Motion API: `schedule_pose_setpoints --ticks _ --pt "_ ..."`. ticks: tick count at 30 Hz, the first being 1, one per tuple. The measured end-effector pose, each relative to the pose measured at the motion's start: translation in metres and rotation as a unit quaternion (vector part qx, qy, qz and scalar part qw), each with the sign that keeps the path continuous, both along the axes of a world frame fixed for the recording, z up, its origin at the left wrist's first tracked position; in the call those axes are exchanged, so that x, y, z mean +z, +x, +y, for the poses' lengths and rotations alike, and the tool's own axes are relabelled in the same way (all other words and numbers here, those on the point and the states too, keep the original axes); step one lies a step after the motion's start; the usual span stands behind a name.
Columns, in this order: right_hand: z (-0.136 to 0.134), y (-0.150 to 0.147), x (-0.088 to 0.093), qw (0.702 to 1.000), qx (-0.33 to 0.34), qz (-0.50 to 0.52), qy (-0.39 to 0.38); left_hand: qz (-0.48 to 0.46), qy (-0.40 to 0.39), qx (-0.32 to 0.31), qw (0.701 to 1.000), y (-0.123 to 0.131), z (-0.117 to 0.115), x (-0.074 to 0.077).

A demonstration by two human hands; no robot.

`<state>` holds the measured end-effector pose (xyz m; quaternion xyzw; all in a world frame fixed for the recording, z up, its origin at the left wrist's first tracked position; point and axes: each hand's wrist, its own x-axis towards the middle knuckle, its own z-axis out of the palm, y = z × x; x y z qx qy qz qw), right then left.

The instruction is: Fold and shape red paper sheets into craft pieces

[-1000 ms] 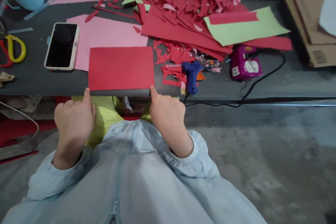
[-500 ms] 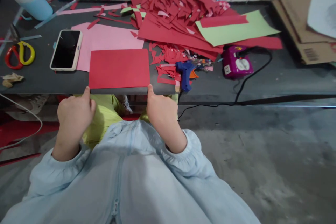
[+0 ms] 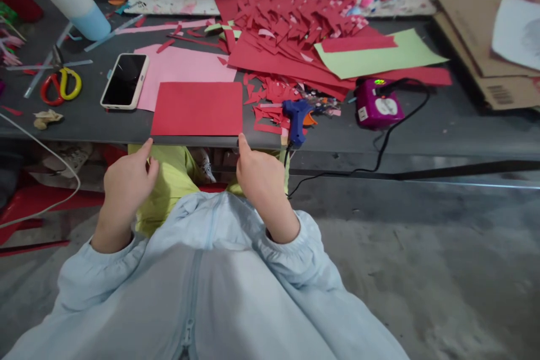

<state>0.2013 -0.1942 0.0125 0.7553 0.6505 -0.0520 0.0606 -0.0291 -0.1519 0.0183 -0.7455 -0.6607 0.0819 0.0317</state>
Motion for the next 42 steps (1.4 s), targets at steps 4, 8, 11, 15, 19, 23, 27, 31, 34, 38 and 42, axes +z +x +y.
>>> schedule_pose_setpoints --ticks 4,8,11,15,19,23,27,31,34,38,42 --pt "-0.003 -0.001 0.0 0.999 0.016 0.012 0.03 -0.031 0.008 0.004 0.999 -0.002 -0.007 0.0" --pt "-0.005 -0.002 0.002 0.999 0.026 0.02 0.037 -0.047 0.006 0.009 0.999 -0.003 -0.009 0.002" --pt "-0.005 -0.004 0.003 0.999 0.031 0.023 0.032 -0.047 0.0 0.01 0.999 -0.003 -0.01 0.003" --pt "-0.005 -0.005 0.004 0.999 0.031 0.026 0.031 -0.047 -0.002 0.013 0.999 -0.003 -0.01 0.002" --pt "-0.005 -0.005 0.002 0.998 0.036 0.027 0.04 -0.049 -0.006 0.011 0.999 -0.003 -0.009 0.001" --pt "-0.005 -0.005 -0.002 0.997 0.043 0.03 0.05 -0.047 -0.009 0.004 0.999 -0.003 -0.009 0.0" --pt "-0.005 -0.004 -0.003 0.997 0.047 0.037 0.055 -0.043 -0.005 -0.004 0.999 -0.002 -0.01 -0.001" --pt "-0.006 -0.005 -0.003 0.996 0.05 0.043 0.059 -0.052 -0.001 -0.012 0.999 -0.002 -0.01 -0.002" --pt "-0.006 -0.006 -0.003 0.996 0.051 0.048 0.06 -0.053 0.002 -0.017 0.998 -0.002 -0.01 -0.002" --pt "-0.002 -0.008 -0.005 0.991 0.069 0.064 0.09 -0.052 -0.002 -0.018 0.998 -0.002 -0.009 -0.003" --pt "0.012 -0.016 -0.008 0.98 0.118 0.068 0.145 -0.051 -0.01 -0.014 0.999 0.0 -0.009 -0.004"
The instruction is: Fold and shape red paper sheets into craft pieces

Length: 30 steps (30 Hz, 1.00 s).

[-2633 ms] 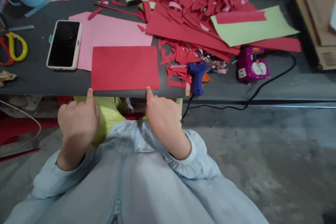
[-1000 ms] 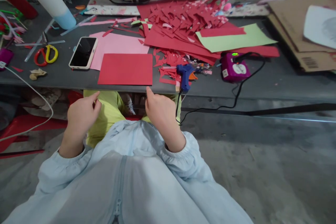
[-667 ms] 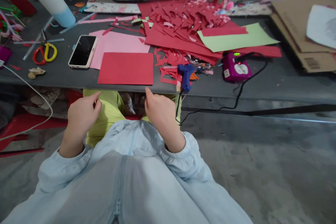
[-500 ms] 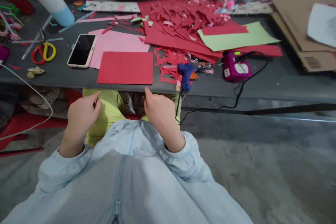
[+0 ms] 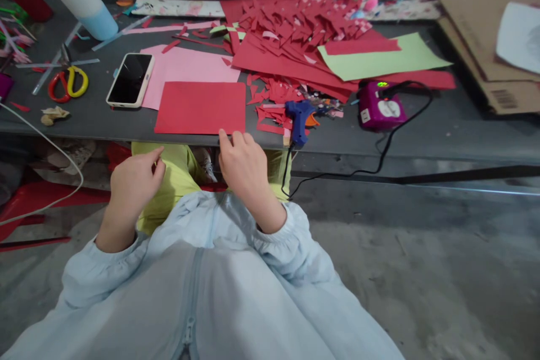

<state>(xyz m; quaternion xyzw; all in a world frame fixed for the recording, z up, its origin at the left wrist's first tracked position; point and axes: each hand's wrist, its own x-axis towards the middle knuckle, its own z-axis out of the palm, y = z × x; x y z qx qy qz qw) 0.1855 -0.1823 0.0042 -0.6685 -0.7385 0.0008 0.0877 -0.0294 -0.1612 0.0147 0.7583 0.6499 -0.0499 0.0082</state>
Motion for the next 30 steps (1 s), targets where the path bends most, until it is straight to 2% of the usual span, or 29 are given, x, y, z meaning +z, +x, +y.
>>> schedule_pose_setpoints --ticks 6,12,19,22,24,27,30 --pt "0.022 -0.02 -0.012 0.997 0.077 0.001 0.03 0.004 -0.001 -0.005 1.0 0.005 -0.002 0.003" --pt "0.026 -0.028 -0.026 0.993 0.099 -0.012 0.058 0.004 0.003 -0.012 1.0 0.004 -0.003 0.002" --pt "0.028 -0.021 -0.021 0.992 0.117 -0.033 0.043 -0.026 0.029 -0.023 0.999 0.003 -0.004 -0.001" --pt "0.035 -0.015 -0.01 0.991 0.109 -0.047 0.059 -0.054 0.073 -0.033 0.995 0.003 -0.003 -0.002" --pt "0.042 -0.01 0.004 0.99 0.094 -0.047 0.089 -0.077 0.12 -0.041 0.989 0.001 -0.003 -0.003" --pt "0.05 -0.002 0.035 0.991 0.07 -0.038 0.111 -0.116 0.187 -0.061 0.974 -0.001 -0.004 -0.001" --pt "0.051 0.003 0.072 0.994 0.058 -0.028 0.091 -0.134 0.204 -0.072 0.967 -0.002 -0.007 0.004"
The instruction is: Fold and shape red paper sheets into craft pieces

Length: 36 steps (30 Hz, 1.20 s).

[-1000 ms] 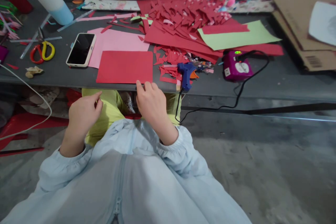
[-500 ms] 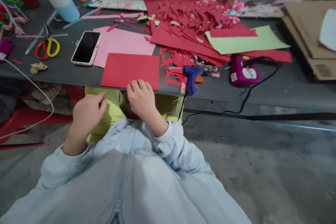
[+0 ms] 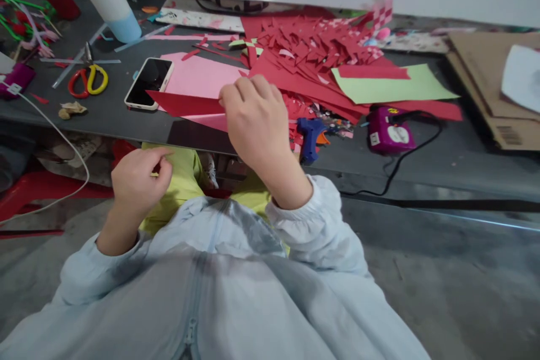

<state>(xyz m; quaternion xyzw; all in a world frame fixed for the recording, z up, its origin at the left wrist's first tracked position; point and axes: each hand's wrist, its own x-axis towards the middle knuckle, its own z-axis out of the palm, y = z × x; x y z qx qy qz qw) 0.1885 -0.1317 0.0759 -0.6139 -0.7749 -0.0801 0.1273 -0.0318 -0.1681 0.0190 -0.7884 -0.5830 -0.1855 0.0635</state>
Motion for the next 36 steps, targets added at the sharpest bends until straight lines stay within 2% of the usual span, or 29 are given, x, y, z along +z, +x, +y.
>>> schedule_pose_setpoints --ticks 4,6,9,12,17,22,29,36 --pt "-0.006 0.003 0.035 1.0 0.019 -0.006 -0.009 -0.006 0.007 0.006 1.0 0.0 -0.005 0.01" --pt "-0.006 0.004 0.042 0.999 0.032 -0.007 -0.017 -0.011 0.011 0.002 1.0 0.001 -0.007 0.013" --pt "0.003 0.007 0.041 0.998 0.028 0.029 -0.042 -0.011 0.016 -0.005 1.0 0.001 -0.007 0.014" --pt "0.024 0.011 0.027 0.991 0.028 0.082 -0.098 -0.02 0.033 -0.025 0.999 0.001 -0.005 0.01" --pt "0.059 0.013 -0.02 0.982 0.027 0.102 -0.154 -0.012 -0.006 -0.034 0.999 0.001 0.001 0.0" --pt "0.07 0.005 -0.058 0.984 0.048 0.09 -0.148 0.013 -0.049 -0.087 0.995 0.005 0.016 -0.014" --pt "0.067 -0.005 -0.078 0.984 0.053 0.095 -0.138 0.034 -0.062 -0.142 0.987 0.012 0.038 -0.034" --pt "0.068 -0.006 -0.081 0.984 0.064 0.117 -0.12 0.027 -0.061 -0.161 0.985 0.009 0.042 -0.034"
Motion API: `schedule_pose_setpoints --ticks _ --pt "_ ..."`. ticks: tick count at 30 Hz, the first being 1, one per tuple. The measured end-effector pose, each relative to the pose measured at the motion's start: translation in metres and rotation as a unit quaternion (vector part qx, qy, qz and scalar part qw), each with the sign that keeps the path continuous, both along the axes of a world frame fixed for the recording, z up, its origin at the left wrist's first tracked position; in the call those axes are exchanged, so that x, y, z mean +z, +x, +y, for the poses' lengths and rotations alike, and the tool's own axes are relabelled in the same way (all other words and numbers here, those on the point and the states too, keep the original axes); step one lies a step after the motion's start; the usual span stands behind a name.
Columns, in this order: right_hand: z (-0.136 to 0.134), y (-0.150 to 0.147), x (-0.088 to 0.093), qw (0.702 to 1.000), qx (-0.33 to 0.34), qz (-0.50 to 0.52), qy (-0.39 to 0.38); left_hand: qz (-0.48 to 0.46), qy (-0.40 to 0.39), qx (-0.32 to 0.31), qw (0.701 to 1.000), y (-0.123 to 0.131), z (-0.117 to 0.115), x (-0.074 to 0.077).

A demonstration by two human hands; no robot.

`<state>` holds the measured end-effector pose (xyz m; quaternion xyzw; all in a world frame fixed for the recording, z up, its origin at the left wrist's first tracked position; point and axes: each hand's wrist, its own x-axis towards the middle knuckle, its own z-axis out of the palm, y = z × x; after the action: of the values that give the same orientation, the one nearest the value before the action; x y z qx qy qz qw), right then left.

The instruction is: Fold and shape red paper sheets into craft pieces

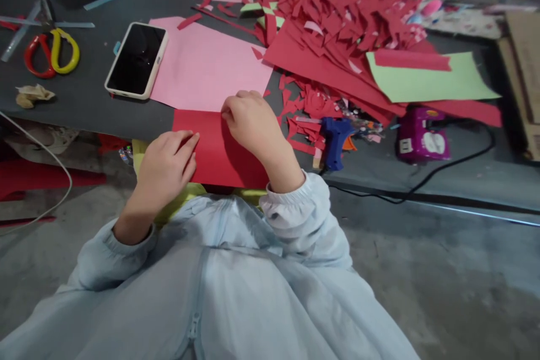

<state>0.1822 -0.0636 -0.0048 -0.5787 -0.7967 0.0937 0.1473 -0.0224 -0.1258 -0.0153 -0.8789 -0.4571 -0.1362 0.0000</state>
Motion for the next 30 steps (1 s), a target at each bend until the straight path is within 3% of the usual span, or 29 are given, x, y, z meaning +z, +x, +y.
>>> schedule_pose_setpoints --ticks 9,20,25,30 --pt "-0.012 -0.008 -0.011 0.993 0.011 0.078 0.09 0.013 -0.005 0.016 1.0 0.003 0.0 -0.001" --pt "-0.032 -0.003 -0.024 0.971 0.056 -0.024 0.23 0.057 -0.011 0.063 0.996 0.014 0.002 -0.001" --pt "-0.034 0.0 -0.027 0.962 0.068 -0.055 0.259 0.04 -0.02 0.084 0.995 0.018 -0.002 -0.003" --pt "-0.036 0.002 -0.028 0.967 0.068 -0.05 0.242 0.053 0.041 0.114 0.991 0.023 -0.008 -0.005"
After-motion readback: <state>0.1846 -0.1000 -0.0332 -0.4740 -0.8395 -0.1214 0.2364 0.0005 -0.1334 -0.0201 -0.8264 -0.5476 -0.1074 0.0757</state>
